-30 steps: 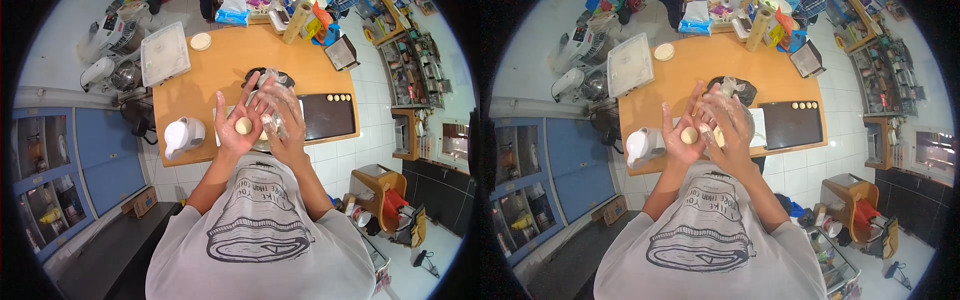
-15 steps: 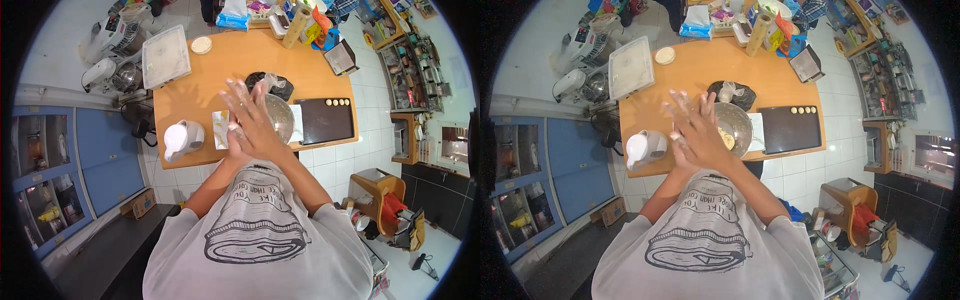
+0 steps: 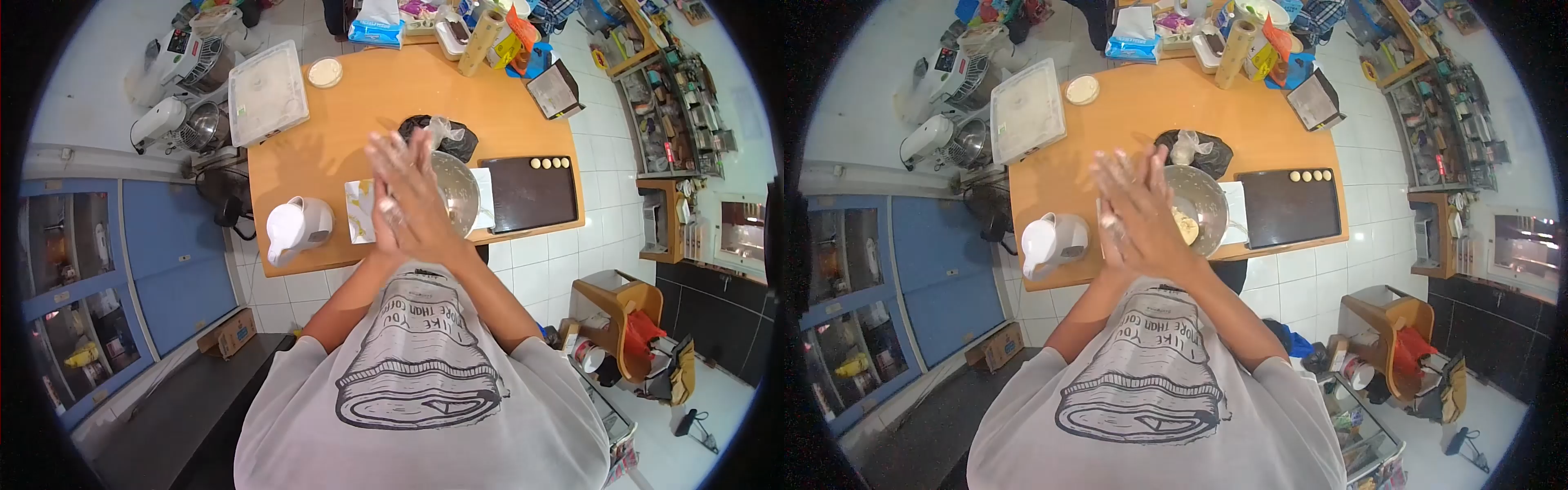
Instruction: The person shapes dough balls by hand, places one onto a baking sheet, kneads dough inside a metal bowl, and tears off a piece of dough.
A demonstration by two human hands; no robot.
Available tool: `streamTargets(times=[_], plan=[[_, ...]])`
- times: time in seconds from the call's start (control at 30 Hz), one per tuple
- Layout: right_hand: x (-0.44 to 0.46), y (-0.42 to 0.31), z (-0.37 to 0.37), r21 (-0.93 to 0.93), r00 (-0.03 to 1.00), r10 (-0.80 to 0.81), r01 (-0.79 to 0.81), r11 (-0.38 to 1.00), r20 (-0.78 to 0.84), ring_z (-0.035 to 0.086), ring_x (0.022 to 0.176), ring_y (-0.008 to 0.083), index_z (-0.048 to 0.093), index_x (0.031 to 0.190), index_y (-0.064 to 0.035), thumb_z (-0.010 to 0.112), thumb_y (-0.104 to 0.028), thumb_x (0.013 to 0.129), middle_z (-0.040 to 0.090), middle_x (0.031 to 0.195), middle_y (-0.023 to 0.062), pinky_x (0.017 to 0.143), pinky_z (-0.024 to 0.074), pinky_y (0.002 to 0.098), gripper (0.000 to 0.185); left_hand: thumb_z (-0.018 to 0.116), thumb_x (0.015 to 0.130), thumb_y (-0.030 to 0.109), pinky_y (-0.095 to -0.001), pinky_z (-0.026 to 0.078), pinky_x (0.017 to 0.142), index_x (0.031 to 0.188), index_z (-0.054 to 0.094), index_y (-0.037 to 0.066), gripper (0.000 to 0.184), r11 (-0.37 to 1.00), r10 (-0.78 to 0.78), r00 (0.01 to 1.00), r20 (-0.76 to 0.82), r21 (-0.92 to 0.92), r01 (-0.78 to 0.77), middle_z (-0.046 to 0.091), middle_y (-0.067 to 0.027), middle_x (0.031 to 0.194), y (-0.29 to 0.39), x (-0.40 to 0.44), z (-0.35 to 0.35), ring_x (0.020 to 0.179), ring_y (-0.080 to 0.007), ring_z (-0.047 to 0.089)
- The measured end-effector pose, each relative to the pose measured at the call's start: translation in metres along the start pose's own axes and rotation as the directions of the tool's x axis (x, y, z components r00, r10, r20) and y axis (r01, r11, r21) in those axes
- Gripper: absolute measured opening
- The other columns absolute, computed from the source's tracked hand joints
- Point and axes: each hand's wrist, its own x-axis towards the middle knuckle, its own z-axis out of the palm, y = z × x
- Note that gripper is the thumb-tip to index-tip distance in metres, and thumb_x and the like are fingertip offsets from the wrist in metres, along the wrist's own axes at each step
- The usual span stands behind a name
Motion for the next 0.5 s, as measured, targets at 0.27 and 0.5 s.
streamTargets(times=[0.27,0.5], plan=[[0.001,0.003,-0.006,-0.043,0.991,-0.064,0.069,0.997,0.120,0.028,0.156,0.0458,0.040,0.161,-0.0020,0.059,-0.020,0.091,0.036,0.167,0.0226,0.126,0.0086,0.0684,0.074,0.024,0.106,0.073,-0.0427,0.014,0.131,0.170,0.015,0.009,0.091,0.994,-0.057,0.998,0.025,-0.090,0.059,0.020,-0.0103,0.176,-0.002,-0.001,-0.003,0.163,-0.0266,0.016],[-0.008,0.010,0.002,-0.010,0.998,-0.017,0.017,1.000,0.061,0.022,0.160,0.0417,0.039,0.162,-0.0040,0.043,-0.033,0.107,0.035,0.170,0.0186,0.127,0.0014,0.0647,0.063,0.026,0.105,0.074,-0.0447,0.015,0.131,0.170,0.016,0.010,0.091,0.998,-0.052,0.999,0.006,-0.020,0.052,0.021,-0.0101,0.176,-0.014,0.000,-0.008,0.163,-0.0265,0.017]])
